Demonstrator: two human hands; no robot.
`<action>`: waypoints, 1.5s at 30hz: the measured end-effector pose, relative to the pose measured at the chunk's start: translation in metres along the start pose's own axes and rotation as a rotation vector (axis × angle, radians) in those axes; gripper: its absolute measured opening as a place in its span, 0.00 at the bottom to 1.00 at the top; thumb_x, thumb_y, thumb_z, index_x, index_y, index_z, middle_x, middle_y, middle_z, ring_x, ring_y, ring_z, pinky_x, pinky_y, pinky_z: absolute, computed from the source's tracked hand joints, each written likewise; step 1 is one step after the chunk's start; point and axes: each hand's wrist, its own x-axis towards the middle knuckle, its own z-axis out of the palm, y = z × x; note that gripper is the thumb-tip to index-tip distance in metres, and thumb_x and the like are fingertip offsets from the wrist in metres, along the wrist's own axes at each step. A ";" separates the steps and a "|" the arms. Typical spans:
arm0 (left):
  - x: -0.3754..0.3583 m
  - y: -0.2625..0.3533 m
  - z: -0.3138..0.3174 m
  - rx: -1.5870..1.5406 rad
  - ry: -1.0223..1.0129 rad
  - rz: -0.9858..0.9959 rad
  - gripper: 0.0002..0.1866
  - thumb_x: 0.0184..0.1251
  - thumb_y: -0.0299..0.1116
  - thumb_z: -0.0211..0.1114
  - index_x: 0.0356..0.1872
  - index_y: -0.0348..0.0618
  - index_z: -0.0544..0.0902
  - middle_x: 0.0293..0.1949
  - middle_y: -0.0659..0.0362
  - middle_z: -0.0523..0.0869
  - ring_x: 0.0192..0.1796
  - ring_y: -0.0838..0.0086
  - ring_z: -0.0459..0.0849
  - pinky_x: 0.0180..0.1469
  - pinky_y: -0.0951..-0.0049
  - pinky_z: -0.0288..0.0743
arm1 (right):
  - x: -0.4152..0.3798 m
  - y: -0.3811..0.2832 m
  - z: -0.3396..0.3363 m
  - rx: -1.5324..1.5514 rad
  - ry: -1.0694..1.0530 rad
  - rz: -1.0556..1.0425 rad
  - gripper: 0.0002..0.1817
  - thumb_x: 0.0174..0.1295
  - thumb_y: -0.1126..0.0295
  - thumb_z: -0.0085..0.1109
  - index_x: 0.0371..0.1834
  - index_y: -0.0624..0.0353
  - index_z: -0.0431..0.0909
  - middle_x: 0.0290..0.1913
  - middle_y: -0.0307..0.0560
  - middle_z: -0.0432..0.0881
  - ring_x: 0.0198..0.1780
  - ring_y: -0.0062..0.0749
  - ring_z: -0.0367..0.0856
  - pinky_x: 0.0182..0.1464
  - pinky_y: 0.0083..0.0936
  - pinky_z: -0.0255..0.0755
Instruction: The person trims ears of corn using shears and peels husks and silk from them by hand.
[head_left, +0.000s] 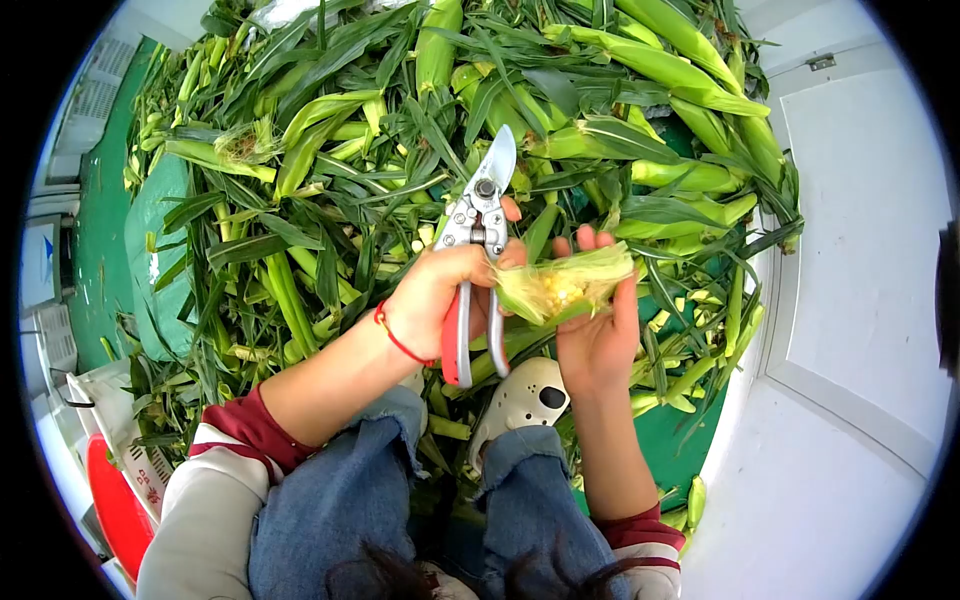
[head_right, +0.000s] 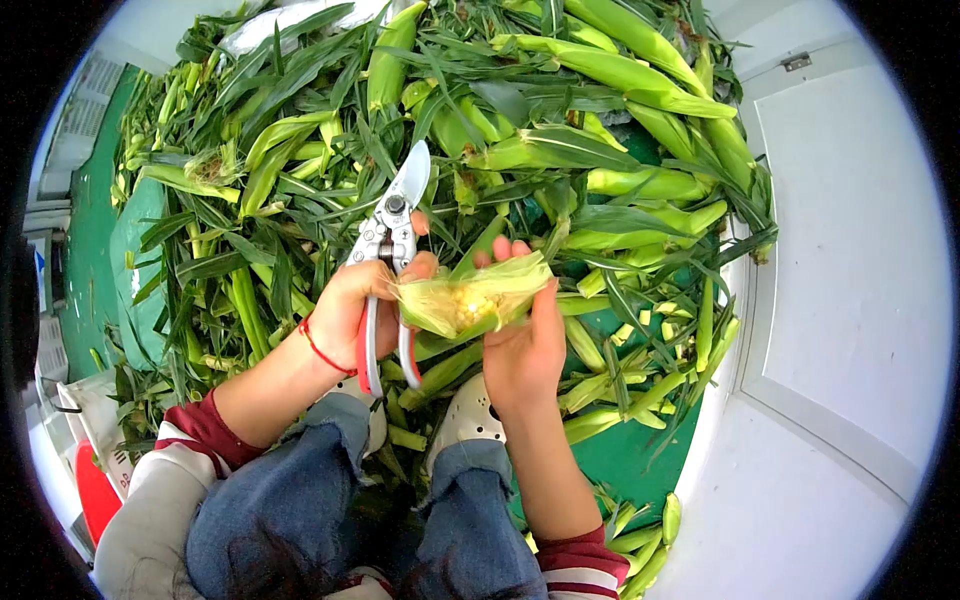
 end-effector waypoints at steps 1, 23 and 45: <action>-0.002 -0.002 0.004 0.054 0.013 0.038 0.28 0.48 0.16 0.54 0.54 0.46 0.68 0.34 0.57 0.78 0.36 0.69 0.79 0.44 0.68 0.75 | -0.003 0.002 0.002 -0.165 -0.062 -0.081 0.26 0.73 0.52 0.32 0.62 0.60 0.63 0.61 0.54 0.70 0.61 0.41 0.70 0.63 0.37 0.63; 0.067 0.031 -0.089 2.943 -0.515 -0.469 0.30 0.54 0.48 0.65 0.59 0.54 0.72 0.53 0.62 0.79 0.58 0.71 0.71 0.55 0.67 0.67 | -0.445 -0.138 -0.351 -2.252 0.416 1.316 0.18 0.62 0.52 0.49 0.43 0.53 0.75 0.35 0.58 0.81 0.38 0.58 0.79 0.40 0.49 0.72; -0.074 0.228 0.007 1.536 0.491 -0.089 0.22 0.52 0.26 0.62 0.51 0.44 0.70 0.47 0.54 0.81 0.48 0.69 0.83 0.44 0.70 0.75 | -0.057 -0.085 -0.128 -1.936 -0.232 -0.150 0.13 0.58 0.69 0.59 0.46 0.59 0.77 0.43 0.52 0.80 0.44 0.49 0.78 0.44 0.36 0.73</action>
